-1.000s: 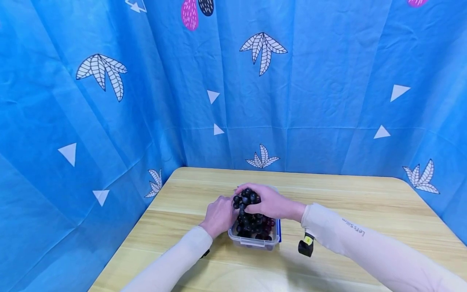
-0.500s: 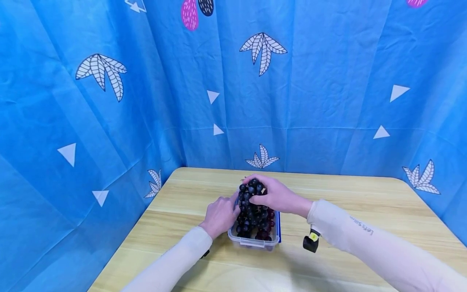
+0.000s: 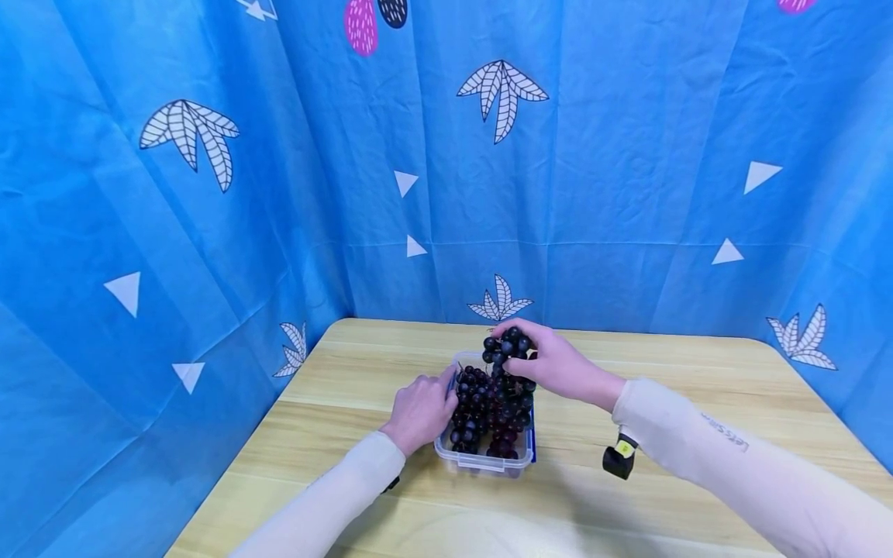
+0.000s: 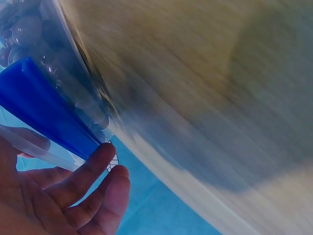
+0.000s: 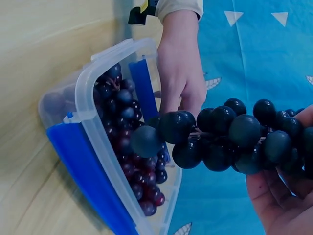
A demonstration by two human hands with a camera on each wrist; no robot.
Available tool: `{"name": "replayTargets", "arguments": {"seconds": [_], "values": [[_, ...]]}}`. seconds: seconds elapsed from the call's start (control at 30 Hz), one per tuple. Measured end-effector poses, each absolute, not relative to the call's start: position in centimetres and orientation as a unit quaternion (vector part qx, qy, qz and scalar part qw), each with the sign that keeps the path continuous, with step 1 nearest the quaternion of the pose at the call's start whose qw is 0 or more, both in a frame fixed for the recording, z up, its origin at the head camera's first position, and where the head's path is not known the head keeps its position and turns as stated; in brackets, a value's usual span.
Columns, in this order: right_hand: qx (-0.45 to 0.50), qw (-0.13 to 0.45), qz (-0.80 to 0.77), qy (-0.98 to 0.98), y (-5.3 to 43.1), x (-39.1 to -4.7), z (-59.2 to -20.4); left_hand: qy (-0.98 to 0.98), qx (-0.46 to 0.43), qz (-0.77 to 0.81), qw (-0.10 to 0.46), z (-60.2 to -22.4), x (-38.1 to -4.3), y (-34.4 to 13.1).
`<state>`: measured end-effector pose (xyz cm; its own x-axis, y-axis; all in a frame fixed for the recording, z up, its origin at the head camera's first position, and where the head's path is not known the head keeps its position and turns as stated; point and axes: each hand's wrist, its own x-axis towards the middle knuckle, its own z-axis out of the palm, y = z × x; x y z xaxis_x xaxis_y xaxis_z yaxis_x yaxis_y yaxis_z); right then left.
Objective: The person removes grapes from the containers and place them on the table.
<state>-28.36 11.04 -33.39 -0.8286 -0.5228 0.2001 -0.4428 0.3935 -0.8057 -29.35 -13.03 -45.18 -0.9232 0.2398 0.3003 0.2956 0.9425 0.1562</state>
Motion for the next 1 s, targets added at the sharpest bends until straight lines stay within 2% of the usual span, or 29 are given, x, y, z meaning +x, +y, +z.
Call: {"name": "replayTargets", "arguments": {"seconds": [0.4,1.0], "values": [[-0.248,0.054,-0.477,0.841,13.2,-28.4,-33.7,-0.976,-0.135,-0.103,0.139,-45.2,-29.4,-13.1],[-0.246,0.025,-0.476,0.844,16.6,-27.7,-36.4,-0.975,-0.139,-0.124,0.125,-45.3,-29.4,-13.0]]}}
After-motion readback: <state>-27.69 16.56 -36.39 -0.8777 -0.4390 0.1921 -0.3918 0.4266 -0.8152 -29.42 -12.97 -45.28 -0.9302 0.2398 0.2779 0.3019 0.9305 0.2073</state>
